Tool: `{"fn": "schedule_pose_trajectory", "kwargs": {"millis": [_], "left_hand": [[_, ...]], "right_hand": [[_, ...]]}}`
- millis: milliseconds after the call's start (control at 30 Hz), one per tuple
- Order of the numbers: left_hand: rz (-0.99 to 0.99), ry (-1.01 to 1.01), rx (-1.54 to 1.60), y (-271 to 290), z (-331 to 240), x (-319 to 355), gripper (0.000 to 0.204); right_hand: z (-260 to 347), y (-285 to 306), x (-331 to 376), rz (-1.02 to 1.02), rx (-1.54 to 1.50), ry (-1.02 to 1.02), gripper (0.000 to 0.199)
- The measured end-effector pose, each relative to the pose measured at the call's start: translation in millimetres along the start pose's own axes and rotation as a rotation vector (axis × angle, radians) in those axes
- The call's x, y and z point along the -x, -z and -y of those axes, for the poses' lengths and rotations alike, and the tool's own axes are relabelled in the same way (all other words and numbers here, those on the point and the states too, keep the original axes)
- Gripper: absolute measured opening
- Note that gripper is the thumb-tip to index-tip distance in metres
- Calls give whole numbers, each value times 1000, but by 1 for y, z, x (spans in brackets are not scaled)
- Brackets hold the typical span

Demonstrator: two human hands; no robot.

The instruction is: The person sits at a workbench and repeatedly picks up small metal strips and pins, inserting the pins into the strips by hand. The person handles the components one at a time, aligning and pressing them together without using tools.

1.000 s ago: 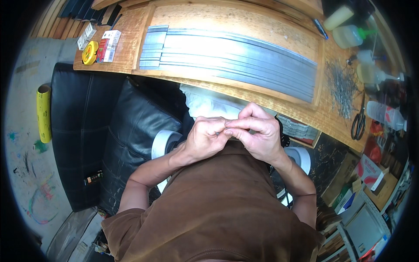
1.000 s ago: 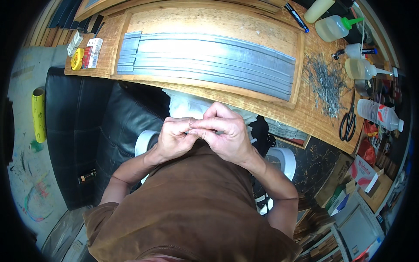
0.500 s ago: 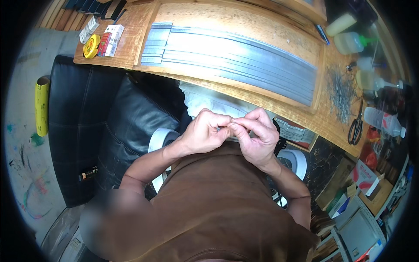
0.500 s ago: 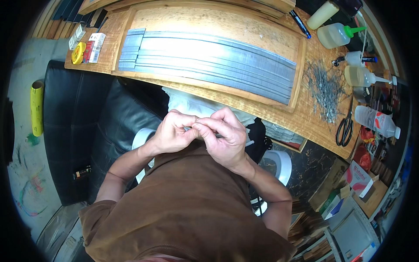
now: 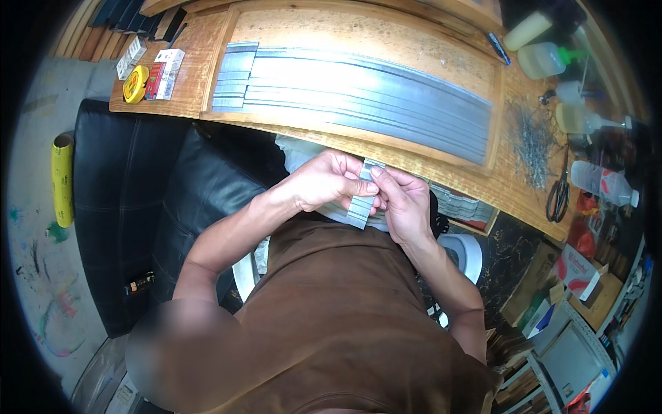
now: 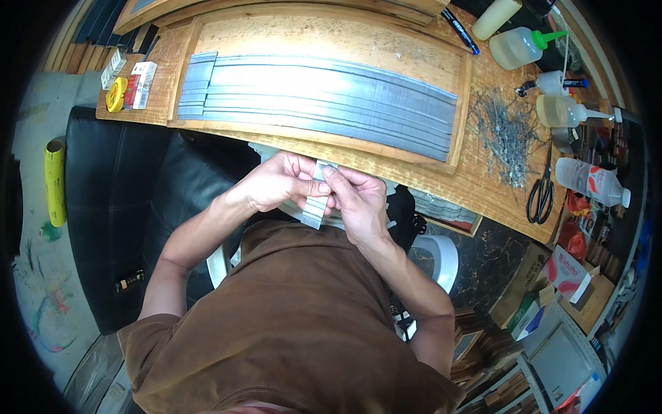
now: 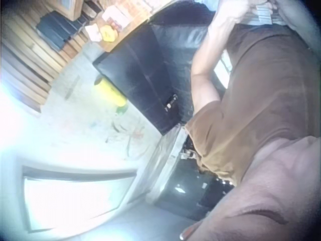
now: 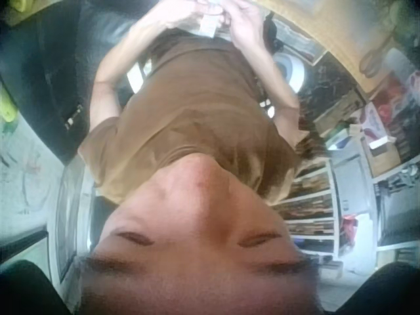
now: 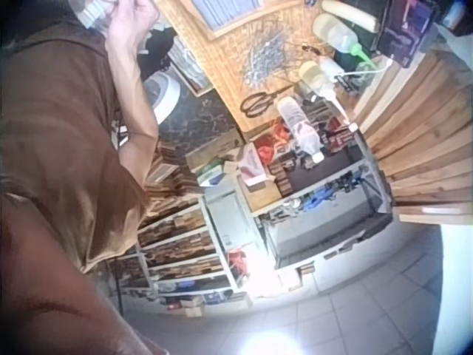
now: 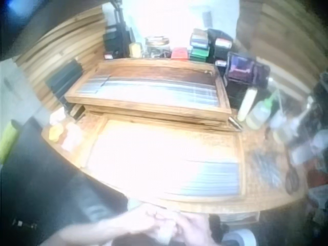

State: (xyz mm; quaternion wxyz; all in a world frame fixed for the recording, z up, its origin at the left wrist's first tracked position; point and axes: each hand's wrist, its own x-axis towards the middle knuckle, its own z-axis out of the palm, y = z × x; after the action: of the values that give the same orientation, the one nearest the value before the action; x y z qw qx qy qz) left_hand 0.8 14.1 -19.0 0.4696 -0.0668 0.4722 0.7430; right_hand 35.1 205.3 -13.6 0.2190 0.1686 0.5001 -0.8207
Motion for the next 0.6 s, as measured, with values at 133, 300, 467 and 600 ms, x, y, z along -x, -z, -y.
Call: {"fn": "schedule_pose_trajectory", "kwargs": {"millis": [133,300,467,600], "left_hand": [[47,-102,-45,4,0,2,16],[-130,-357,-353,-8,17,27,15],[-223,-547,-608,-11,24,42,12],[-245,-653,-613,-11,29,43,12]], "right_hand": [[4,-2,5,-8,194,23,12],[7,-13,21,71,400,327,22],[14,-17,28,113,660,466,18],[12,-15,25,161,661,528,16]]}}
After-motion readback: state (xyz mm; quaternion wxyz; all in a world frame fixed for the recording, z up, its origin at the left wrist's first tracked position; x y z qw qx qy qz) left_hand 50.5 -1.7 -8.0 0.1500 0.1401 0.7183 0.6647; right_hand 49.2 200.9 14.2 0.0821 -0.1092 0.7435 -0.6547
